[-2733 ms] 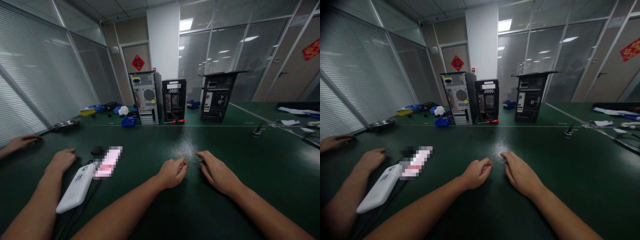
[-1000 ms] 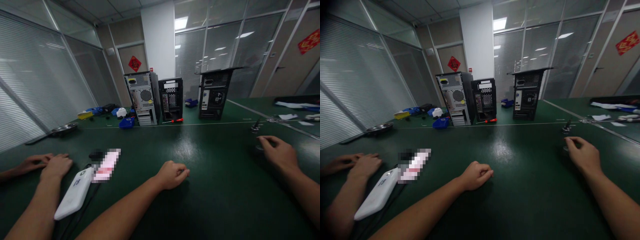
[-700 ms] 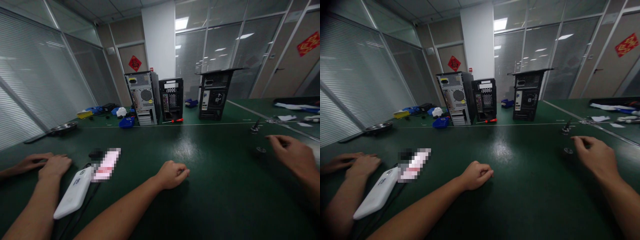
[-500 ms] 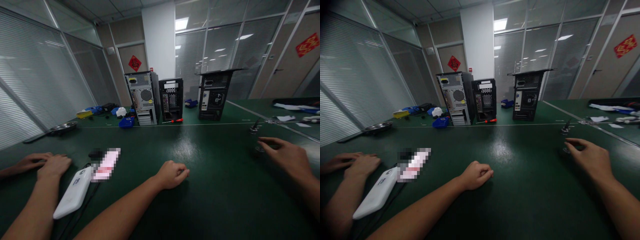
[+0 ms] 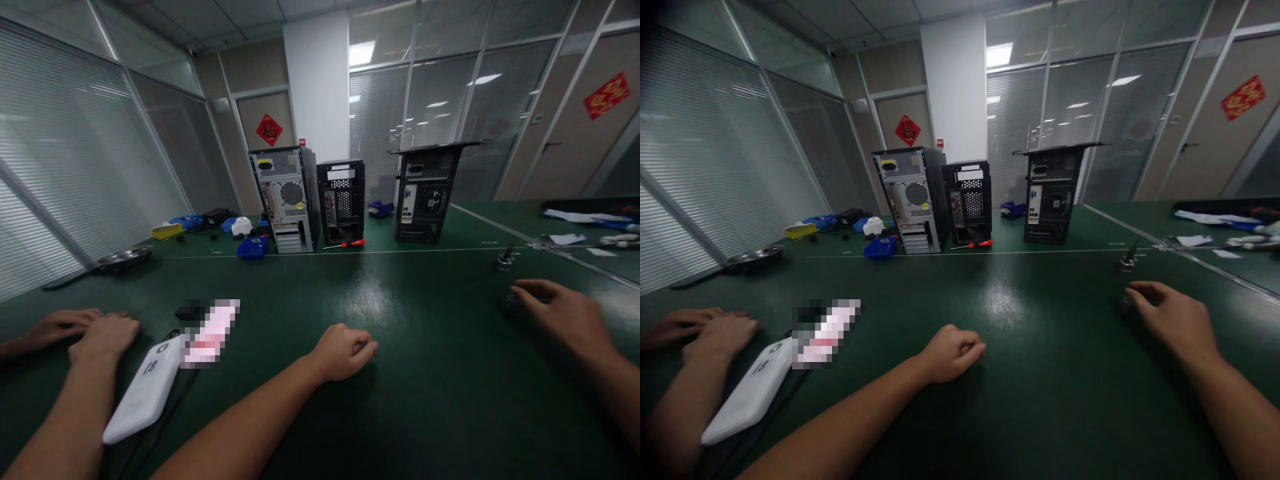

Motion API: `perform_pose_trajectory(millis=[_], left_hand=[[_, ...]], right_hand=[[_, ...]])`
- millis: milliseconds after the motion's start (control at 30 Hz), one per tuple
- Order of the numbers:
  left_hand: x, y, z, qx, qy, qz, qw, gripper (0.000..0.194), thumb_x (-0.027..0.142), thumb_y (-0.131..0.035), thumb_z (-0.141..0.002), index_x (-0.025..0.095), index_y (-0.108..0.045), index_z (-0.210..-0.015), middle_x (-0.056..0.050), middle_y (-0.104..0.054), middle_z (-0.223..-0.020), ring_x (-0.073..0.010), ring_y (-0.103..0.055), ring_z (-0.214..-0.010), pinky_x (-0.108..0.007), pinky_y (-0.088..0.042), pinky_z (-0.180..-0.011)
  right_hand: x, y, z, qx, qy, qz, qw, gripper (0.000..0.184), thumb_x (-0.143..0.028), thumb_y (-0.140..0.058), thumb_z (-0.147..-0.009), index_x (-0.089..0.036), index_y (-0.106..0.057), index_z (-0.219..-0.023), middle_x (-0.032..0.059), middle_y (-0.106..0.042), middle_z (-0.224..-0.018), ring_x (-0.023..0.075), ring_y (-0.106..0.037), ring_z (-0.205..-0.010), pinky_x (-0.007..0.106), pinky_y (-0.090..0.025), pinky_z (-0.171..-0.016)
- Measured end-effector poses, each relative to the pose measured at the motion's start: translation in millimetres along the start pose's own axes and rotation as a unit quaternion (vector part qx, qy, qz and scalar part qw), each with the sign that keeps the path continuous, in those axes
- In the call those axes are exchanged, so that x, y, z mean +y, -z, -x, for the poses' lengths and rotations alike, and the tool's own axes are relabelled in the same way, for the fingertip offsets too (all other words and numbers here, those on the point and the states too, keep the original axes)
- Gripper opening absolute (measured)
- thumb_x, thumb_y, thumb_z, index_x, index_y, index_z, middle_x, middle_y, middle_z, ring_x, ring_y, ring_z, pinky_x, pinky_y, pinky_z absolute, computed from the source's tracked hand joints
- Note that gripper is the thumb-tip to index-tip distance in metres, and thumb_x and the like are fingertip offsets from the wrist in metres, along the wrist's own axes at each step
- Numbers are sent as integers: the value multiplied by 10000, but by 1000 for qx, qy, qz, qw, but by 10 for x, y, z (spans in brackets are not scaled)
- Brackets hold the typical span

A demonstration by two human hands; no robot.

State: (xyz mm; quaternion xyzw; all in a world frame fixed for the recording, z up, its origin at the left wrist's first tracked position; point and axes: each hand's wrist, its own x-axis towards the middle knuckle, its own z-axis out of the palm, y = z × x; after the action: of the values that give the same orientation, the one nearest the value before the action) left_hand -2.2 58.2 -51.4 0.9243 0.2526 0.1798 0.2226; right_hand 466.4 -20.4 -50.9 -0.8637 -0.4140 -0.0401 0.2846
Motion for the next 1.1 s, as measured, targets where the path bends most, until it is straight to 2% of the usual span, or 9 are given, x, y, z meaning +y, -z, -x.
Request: perform_pose_trajectory(millis=[233, 400, 600, 900, 1100], left_hand=[[-16, -6, 7, 13, -16, 8, 1000, 302, 348, -487, -956, 186, -696, -810, 51, -465, -514, -85, -465, -490, -207, -327, -571], [-21, -10, 20, 12, -15, 9, 1000, 299, 344, -489, -953, 188, -698, -807, 46, -484, -518, -87, -475, -489, -206, -319, -554], [-15, -3, 15, 13, -14, 3, 1000, 299, 345, -488, -955, 189, -702, -816, 50, -470, -516, -88, -478, -491, -212, -329, -565], [-22, -6, 12, 16, -19, 0, 1000, 286, 339, -502, -949, 189, -709, -820, 50, -482, -523, -84, -476, -495, -210, -320, -557], [3, 19, 11, 11, -14, 5, 1000, 289, 342, -506, -949, 188, -705, -806, 50, -485, -524, -85, -472, -498, -209, -321, -561]], right_hand=[[31, 27, 5, -18, -4, -20, 1000, 619, -715, -529, -655, -285, -684, -1072, 55, -652, -1008, 255, -580, -833, 392, -431, -724], [29, 9, 35, -8, 0, -34, 999, 689, -802, -453, -660, -284, -684, -1050, 71, -645, -994, 281, -584, -859, 409, -423, -732], [51, 30, -19, -44, -36, -44, 997, 603, -688, -608, -637, -252, -693, -1045, 125, -644, -1022, 244, -584, -804, 383, -405, -685], [19, 25, 8, -55, -45, -54, 996, 591, -693, -619, -637, -258, -697, -1029, 95, -651, -1004, 239, -576, -818, 372, -405, -709], [-7, 30, 14, -62, -62, -72, 994, 643, -711, -636, -586, -234, -703, -1012, 104, -647, -995, 267, -581, -856, 380, -417, -715]])
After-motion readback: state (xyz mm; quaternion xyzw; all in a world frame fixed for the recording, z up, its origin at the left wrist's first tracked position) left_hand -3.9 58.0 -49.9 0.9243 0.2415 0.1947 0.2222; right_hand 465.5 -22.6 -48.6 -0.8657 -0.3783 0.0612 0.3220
